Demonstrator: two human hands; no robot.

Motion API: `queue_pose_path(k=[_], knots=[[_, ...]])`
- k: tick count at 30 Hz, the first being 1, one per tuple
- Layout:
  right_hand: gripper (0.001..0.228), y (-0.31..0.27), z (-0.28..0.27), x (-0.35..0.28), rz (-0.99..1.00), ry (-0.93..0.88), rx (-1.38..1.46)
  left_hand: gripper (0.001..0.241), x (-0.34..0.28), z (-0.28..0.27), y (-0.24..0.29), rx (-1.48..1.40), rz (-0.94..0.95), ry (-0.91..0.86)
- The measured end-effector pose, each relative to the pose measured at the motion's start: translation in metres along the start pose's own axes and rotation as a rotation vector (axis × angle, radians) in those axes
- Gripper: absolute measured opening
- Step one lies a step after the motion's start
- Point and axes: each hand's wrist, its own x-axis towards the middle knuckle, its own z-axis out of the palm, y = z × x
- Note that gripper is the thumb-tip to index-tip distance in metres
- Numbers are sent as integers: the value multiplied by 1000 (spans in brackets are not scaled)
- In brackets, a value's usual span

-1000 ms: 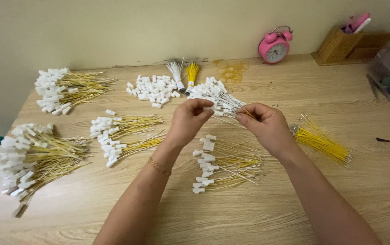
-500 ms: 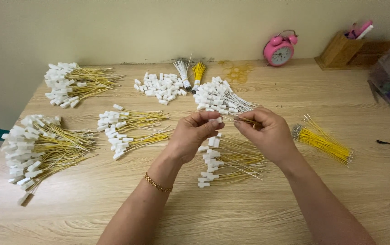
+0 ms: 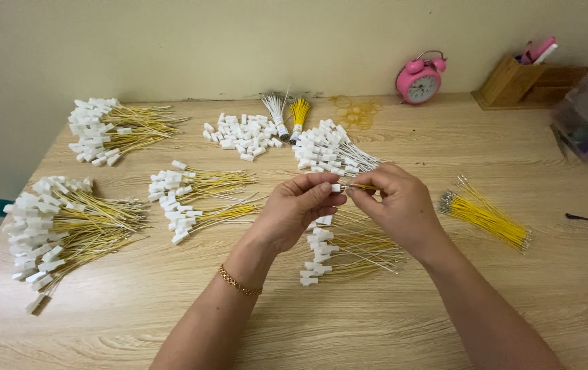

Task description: The recorder is sorting and bundling small white and yellow wire connector assemblies by hand on a wooden desk.

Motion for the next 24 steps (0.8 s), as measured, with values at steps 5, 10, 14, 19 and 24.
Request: queue_pose_path(k=[5, 10, 14, 19, 24], knots=[[16, 9, 1, 1, -108, -32, -69, 26, 4, -6, -8, 33, 19, -28], [20, 7, 4, 3, 163, -108, 132, 26, 3, -5, -3, 24, 2, 11], [19, 14, 9, 3, 208, -118, 92, 26, 2, -4, -5, 40, -5, 12], [16, 9, 14, 1, 133, -84, 124, 25, 3, -3, -11, 82, 25, 3], [17, 27, 19, -2, -63, -48, -71, 23, 7, -9, -23, 115, -13, 70]])
